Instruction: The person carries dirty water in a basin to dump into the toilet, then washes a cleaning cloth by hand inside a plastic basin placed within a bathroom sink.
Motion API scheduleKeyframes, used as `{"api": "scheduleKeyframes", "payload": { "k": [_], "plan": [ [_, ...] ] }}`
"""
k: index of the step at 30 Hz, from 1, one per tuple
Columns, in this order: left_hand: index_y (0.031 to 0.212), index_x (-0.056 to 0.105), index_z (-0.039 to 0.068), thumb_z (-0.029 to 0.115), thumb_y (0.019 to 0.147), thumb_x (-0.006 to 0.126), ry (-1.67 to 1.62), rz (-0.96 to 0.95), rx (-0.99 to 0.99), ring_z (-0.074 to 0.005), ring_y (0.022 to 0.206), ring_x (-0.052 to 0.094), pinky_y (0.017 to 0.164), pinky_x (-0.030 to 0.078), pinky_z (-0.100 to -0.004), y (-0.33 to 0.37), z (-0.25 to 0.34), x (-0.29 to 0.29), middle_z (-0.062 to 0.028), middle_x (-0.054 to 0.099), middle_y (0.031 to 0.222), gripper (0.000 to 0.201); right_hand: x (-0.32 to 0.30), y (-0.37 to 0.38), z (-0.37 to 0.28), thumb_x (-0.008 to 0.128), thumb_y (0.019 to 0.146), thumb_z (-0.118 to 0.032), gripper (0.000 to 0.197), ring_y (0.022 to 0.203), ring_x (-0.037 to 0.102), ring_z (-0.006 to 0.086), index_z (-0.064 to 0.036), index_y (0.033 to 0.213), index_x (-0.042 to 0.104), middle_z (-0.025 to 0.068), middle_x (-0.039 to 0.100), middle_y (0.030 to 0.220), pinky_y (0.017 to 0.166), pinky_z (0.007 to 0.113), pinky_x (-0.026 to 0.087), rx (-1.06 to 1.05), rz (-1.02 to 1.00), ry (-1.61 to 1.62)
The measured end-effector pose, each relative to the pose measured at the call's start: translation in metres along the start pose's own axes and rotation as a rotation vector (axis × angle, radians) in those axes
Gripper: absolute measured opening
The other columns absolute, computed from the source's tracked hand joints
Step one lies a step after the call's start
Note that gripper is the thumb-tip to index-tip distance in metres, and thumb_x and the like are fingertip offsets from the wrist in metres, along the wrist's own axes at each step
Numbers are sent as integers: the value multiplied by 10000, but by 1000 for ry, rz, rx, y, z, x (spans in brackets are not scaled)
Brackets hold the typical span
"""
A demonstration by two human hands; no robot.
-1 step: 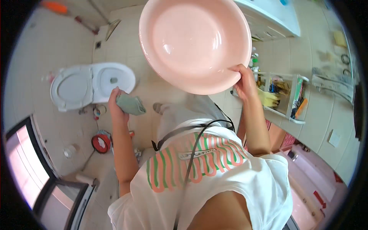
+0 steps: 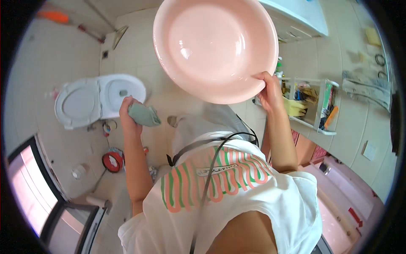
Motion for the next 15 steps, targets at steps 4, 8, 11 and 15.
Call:
{"api": "scheduleKeyframes", "payload": {
  "k": [4,8,11,15],
  "plan": [
    [710,436,129,151,870,575,125,-188,-88,-151,588,474,578,417,-307,13,-45,150,-9,450,629,213,-84,10,-49,593,784,-45,390,876,624,167,60,1154,526,108,601,1030,704,278,530,-148,139,74],
    [911,611,68,220,903,618,593,-430,-76,-135,589,502,583,430,-283,9,-84,267,4,476,630,153,-144,35,-80,605,802,-61,381,801,594,133,34,1162,526,66,598,993,629,245,486,-183,224,113],
    [994,668,16,277,909,645,862,-637,19,-90,578,494,558,411,-247,-2,-113,346,22,511,642,276,-162,63,-95,584,827,-56,246,613,594,144,-1,1057,518,57,603,828,494,257,488,-220,324,136],
    [971,710,31,365,894,658,913,-656,-89,-69,763,538,714,422,-213,18,-168,430,-20,659,855,347,-164,123,-115,567,788,-22,467,864,624,201,-31,1239,445,102,574,1076,577,308,545,-275,393,282]
  ]
}}
Point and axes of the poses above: each hand's wrist, its own y-axis towards the middle knuckle, its own x-axis out of the palm, z = x × y, the point moved 2 cm from there along y, towards the middle knuckle
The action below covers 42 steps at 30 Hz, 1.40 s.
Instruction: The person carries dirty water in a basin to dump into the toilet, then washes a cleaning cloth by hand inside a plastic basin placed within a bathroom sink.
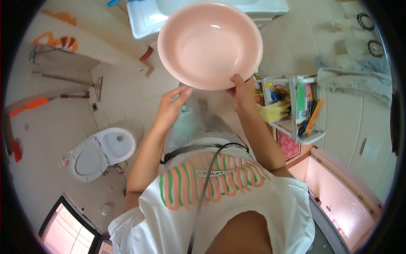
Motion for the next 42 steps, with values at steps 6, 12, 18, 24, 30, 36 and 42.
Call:
{"api": "scheduleKeyframes", "payload": {
  "k": [6,12,18,24,30,36,42],
  "plan": [
    [909,687,18,413,886,673,8,28,-79,-54,637,457,580,359,-222,109,34,40,39,530,692,396,48,80,10,570,798,-28,691,1055,563,234,-166,1397,253,95,475,1270,748,380,540,57,19,18],
    [970,667,-78,324,857,654,-246,95,-160,-130,764,568,698,444,-279,212,84,49,-71,660,881,418,94,165,-23,595,877,-129,608,1118,517,233,-114,1390,268,108,429,1326,904,402,470,50,-96,-70],
    [886,607,-41,228,817,651,-459,131,-338,-234,620,622,554,514,-357,303,120,29,-115,622,770,282,94,261,-84,598,913,-166,582,1216,499,306,6,1397,323,179,488,1357,1034,413,382,-418,109,-595],
    [868,621,-62,197,819,639,-433,120,-395,-219,647,605,591,503,-355,377,128,11,-117,627,785,264,185,395,-180,580,887,-99,346,1077,570,301,-25,1224,550,157,606,1130,936,414,448,-1112,-207,-1024],
    [970,626,-86,194,866,609,-348,176,-402,-236,706,636,619,525,-367,409,118,20,-143,654,852,299,297,519,-177,523,832,-145,159,657,653,321,-11,871,601,133,658,714,612,423,531,-1861,-312,-1284],
    [1082,595,-83,237,914,579,-466,149,-472,-240,750,653,653,545,-361,408,110,11,-142,648,877,361,336,563,-193,538,831,-179,180,754,666,355,-42,896,635,141,676,753,701,473,525,-1579,-726,-1763],
    [1127,586,-77,393,973,511,-529,265,-546,-228,774,641,693,542,-363,402,115,20,-126,641,902,500,293,523,-178,576,870,-167,251,916,611,278,-46,1087,613,134,655,980,768,426,499,-1197,-569,-1236]
  ]
}}
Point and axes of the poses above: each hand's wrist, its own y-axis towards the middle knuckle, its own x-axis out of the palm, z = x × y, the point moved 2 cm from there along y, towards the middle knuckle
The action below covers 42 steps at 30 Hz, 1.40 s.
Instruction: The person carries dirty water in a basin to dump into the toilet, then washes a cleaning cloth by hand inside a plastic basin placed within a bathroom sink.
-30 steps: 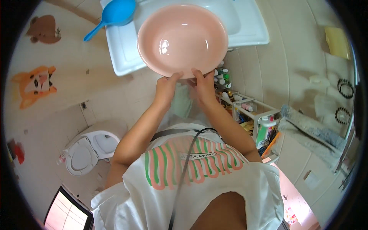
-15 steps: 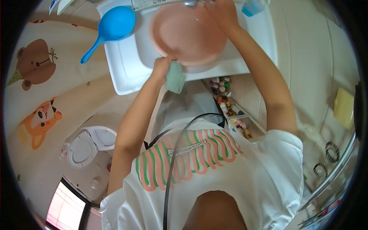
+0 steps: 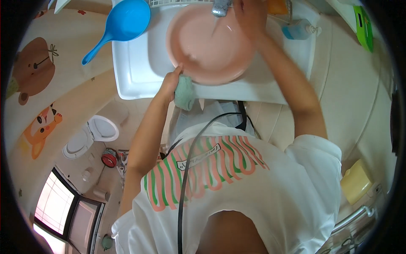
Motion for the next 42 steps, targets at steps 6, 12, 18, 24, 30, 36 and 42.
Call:
{"api": "scheduleKeyframes", "payload": {
  "k": [6,12,18,24,30,36,42],
  "plan": [
    [1148,585,-100,460,984,468,198,105,28,-233,836,648,734,527,-351,8,0,8,-161,658,976,595,111,-169,29,430,987,-379,571,1411,272,347,-4,1416,394,213,308,1510,1140,467,232,-56,-524,-334],
    [1105,591,-140,491,991,440,302,167,66,-221,838,623,761,505,-346,25,-15,-10,-170,656,960,659,143,-160,-11,341,986,-502,779,1479,38,339,32,1507,117,193,69,1594,1194,428,56,70,-853,-65],
    [1073,601,-147,503,987,442,350,203,77,-215,820,601,763,494,-345,21,-9,-5,-163,649,937,675,143,-131,22,399,978,-462,773,1475,107,313,25,1509,119,167,128,1592,1189,410,122,226,-684,-289],
    [1069,612,-139,486,994,394,407,252,78,-313,953,602,883,441,-371,5,-2,6,-253,648,1006,666,131,-175,-3,438,954,-426,623,1473,111,318,-17,1422,396,173,161,1584,1191,424,103,-146,-971,5],
    [1056,620,-133,503,993,385,471,286,136,-335,942,613,877,446,-381,7,-14,-2,-267,652,988,681,175,-142,35,427,967,-439,704,1438,180,364,2,1486,248,232,225,1540,1172,485,135,171,-523,-127],
    [1043,625,-117,482,996,395,456,265,168,-311,906,611,872,450,-380,7,-11,5,-239,656,941,644,199,-139,-21,471,945,-321,613,1419,274,276,-32,1463,316,142,290,1539,1172,411,205,-80,-490,-18],
    [1077,616,-117,420,1003,452,309,171,186,-199,845,599,830,475,-325,6,-15,-1,-132,659,972,566,147,-142,27,486,933,-310,585,1445,238,235,-74,1454,360,77,260,1566,1187,401,179,-1161,-797,89]
  ]
}}
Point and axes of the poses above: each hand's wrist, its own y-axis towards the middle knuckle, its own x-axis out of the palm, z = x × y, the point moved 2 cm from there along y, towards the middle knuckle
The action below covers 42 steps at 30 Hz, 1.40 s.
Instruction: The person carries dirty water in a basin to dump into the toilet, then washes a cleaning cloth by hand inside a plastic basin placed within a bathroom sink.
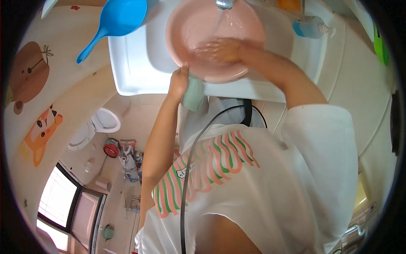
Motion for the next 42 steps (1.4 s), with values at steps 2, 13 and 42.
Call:
{"api": "scheduleKeyframes", "payload": {
  "k": [2,13,42],
  "plan": [
    [1092,612,-114,412,1003,455,-111,-9,-82,-199,852,603,835,477,-324,0,0,3,-130,661,983,556,-13,-1,20,493,931,-308,584,1445,238,242,-71,1449,368,83,278,1558,1186,400,183,282,-176,77],
    [1067,618,-123,435,1003,437,110,87,19,-213,878,585,832,463,-328,0,-6,-3,-145,656,948,590,22,90,-16,471,945,-233,532,1420,267,347,-2,1419,395,195,333,1508,1165,442,218,911,564,336],
    [941,630,-100,409,1024,399,49,288,80,-233,724,539,730,453,-357,-13,7,7,-152,608,766,565,-78,-4,66,561,875,-264,403,1209,497,288,-60,1222,584,140,574,1263,1029,432,376,652,-129,-60]
  ]
}}
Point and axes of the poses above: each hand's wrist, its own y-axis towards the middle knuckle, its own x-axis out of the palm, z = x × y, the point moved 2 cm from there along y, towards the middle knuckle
